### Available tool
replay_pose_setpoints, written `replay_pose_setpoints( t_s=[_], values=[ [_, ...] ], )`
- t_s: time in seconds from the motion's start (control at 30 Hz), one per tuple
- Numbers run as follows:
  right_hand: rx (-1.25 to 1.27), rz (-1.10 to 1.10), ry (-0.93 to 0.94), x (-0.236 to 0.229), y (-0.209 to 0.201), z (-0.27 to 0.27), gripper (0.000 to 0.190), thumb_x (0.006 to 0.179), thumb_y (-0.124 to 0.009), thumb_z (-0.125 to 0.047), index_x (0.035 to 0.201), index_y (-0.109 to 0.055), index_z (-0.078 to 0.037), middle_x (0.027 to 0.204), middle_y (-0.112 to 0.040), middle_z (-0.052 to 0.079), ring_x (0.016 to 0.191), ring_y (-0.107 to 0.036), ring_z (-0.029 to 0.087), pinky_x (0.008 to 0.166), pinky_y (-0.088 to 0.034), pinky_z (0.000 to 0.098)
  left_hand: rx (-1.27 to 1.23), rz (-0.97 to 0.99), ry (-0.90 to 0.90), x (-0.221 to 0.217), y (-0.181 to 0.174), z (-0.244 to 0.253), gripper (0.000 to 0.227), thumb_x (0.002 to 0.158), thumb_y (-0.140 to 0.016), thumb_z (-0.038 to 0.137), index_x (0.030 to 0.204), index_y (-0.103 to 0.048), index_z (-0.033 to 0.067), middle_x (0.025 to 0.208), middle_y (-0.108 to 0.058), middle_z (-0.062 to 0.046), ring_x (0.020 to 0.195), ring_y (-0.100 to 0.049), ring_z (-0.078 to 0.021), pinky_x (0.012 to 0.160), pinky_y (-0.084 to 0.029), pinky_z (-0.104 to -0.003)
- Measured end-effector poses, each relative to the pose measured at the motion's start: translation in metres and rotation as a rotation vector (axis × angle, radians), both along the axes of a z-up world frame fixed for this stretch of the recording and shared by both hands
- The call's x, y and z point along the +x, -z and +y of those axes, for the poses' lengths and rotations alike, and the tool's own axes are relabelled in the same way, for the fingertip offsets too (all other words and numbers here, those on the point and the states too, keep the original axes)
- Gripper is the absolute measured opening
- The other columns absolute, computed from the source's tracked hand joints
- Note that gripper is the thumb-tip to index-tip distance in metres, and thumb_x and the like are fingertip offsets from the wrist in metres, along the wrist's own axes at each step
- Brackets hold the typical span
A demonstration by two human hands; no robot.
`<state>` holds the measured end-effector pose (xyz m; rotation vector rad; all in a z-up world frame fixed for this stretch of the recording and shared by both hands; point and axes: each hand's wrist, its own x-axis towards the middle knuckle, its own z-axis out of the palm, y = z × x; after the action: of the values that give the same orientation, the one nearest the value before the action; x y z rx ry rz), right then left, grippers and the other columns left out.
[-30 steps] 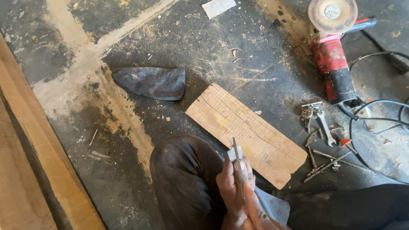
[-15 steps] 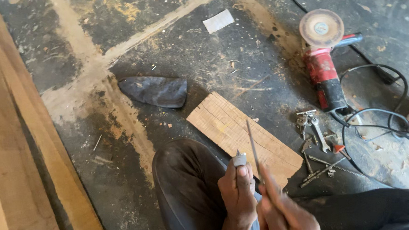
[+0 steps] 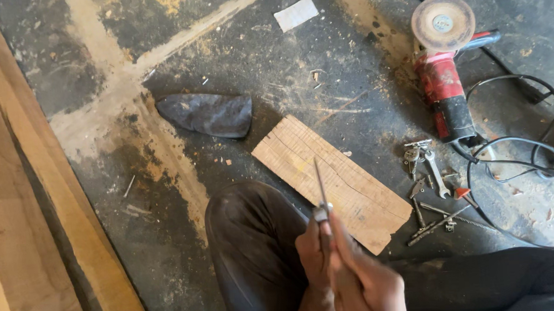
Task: The person sharpens small metal components and tools using an angle grinder and manual files while sitting on the floor.
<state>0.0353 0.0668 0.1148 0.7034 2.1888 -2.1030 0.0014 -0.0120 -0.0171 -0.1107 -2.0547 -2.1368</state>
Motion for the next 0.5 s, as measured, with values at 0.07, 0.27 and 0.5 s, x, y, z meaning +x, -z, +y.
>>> replay_pose_setpoints(
  t_s=[0.07,0.27,0.5],
  values=[
    [-0.031,0.002,-0.001,-0.014,-0.014,-0.005,0.048,0.094,-0.060,0.003,0.141,-0.066,-0.001,0.064,-0.060,0.005,0.051,-0.047,0.005,0.047,-0.036,0.0197,0.152,-0.126,0.059,0.002,-0.010,0.006,0.029,0.109,-0.052,0.021,0.105,-0.064,-0.0039,0.068,-0.054,0.002,0.057,-0.052,-0.0059,0.045,-0.037,-0.027],
    [0.172,0.173,0.037,0.007,0.011,0.018,0.049,0.096,-0.060,0.003,0.145,-0.063,-0.002,0.064,-0.059,0.005,0.052,-0.048,0.006,0.045,-0.037,0.0206,0.444,-0.208,-0.055,-0.007,-0.034,0.020,0.032,0.112,-0.048,0.026,0.102,-0.061,-0.0019,0.067,-0.045,0.006,0.054,-0.036,0.0001,0.046,-0.027,-0.021],
    [0.150,0.191,-0.127,0.040,0.089,0.002,0.049,0.097,-0.060,0.000,0.146,-0.063,-0.003,0.062,-0.056,0.003,0.050,-0.047,0.006,0.043,-0.036,0.0215,0.073,-0.022,-0.012,-0.013,-0.026,0.009,0.030,0.110,-0.043,0.023,0.105,-0.062,-0.0004,0.063,-0.052,0.003,0.051,-0.047,-0.0018,0.044,-0.037,-0.022]
  ],
)
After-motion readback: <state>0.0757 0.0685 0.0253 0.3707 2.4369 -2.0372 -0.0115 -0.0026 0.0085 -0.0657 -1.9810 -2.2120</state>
